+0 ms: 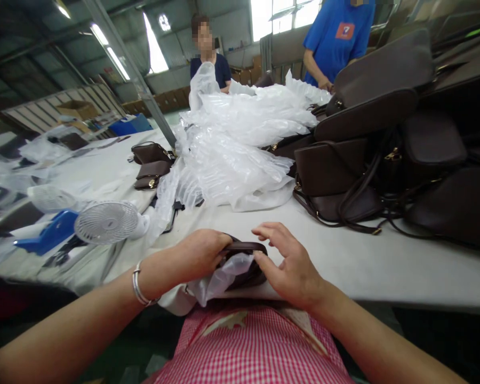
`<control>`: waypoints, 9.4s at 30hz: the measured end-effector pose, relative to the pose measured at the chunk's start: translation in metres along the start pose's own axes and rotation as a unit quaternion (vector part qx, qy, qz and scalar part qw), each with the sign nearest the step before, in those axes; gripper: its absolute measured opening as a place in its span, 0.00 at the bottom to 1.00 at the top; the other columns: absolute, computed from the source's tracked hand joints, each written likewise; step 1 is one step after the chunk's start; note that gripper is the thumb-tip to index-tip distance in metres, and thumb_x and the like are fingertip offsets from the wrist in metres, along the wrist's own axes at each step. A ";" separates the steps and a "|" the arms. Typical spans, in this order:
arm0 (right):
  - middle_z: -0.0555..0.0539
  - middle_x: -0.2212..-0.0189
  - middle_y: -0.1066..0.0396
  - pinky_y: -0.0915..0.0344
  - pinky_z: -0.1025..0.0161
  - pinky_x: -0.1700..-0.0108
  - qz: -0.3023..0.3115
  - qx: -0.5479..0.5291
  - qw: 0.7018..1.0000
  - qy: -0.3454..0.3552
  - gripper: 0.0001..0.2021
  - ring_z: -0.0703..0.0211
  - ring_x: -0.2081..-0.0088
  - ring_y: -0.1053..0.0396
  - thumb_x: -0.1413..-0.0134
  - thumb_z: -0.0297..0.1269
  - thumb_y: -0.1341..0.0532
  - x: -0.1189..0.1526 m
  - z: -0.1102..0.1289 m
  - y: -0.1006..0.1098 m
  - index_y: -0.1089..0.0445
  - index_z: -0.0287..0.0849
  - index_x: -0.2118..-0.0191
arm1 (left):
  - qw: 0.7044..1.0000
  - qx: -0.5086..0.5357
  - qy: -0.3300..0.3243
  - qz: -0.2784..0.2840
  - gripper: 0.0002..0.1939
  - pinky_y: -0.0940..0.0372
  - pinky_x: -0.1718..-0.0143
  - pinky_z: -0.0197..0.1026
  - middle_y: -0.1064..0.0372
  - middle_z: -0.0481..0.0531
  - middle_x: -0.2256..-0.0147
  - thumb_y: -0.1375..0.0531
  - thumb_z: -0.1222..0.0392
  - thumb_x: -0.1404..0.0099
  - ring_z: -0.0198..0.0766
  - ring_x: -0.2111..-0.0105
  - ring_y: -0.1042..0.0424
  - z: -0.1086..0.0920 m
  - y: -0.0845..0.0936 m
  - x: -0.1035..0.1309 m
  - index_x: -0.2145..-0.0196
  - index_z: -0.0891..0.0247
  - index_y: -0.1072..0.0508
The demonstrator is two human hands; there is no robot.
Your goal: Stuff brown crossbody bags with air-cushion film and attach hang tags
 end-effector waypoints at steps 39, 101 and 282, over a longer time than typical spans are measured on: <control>0.37 0.52 0.24 0.31 0.50 0.47 0.155 0.219 0.932 0.243 0.14 0.47 0.51 0.28 0.35 0.27 0.45 0.018 0.041 -0.046 0.30 0.31 0.47 | 0.995 -0.060 -0.079 0.003 0.08 0.32 0.63 0.40 0.24 0.54 0.65 0.42 0.67 0.34 0.42 0.65 0.25 0.023 -0.012 0.053 0.64 0.63 0.22; 0.48 0.68 0.21 0.36 0.63 0.66 0.204 0.174 0.949 -0.168 0.15 0.54 0.66 0.24 0.43 0.29 0.43 0.008 -0.023 -0.011 0.28 0.45 0.52 | 0.990 0.088 0.080 -0.074 0.14 0.37 0.65 0.41 0.25 0.53 0.62 0.40 0.47 0.38 0.43 0.63 0.27 -0.007 -0.017 -0.011 0.63 0.58 0.21; 0.46 0.71 0.26 0.45 0.62 0.69 0.191 0.153 0.962 -0.119 0.14 0.57 0.70 0.32 0.38 0.36 0.47 -0.026 0.023 -0.070 0.27 0.41 0.69 | 0.763 0.587 0.027 -0.270 0.12 0.33 0.50 0.46 0.27 0.58 0.51 0.38 0.53 0.37 0.45 0.53 0.28 0.021 -0.048 0.022 0.71 0.64 0.24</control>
Point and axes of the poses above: each hand's wrist, its own x-axis away from the middle knuckle, its own y-axis out of the back of the hand, z = x × y, the point moved 1 cm from there along -x, towards the middle knuckle
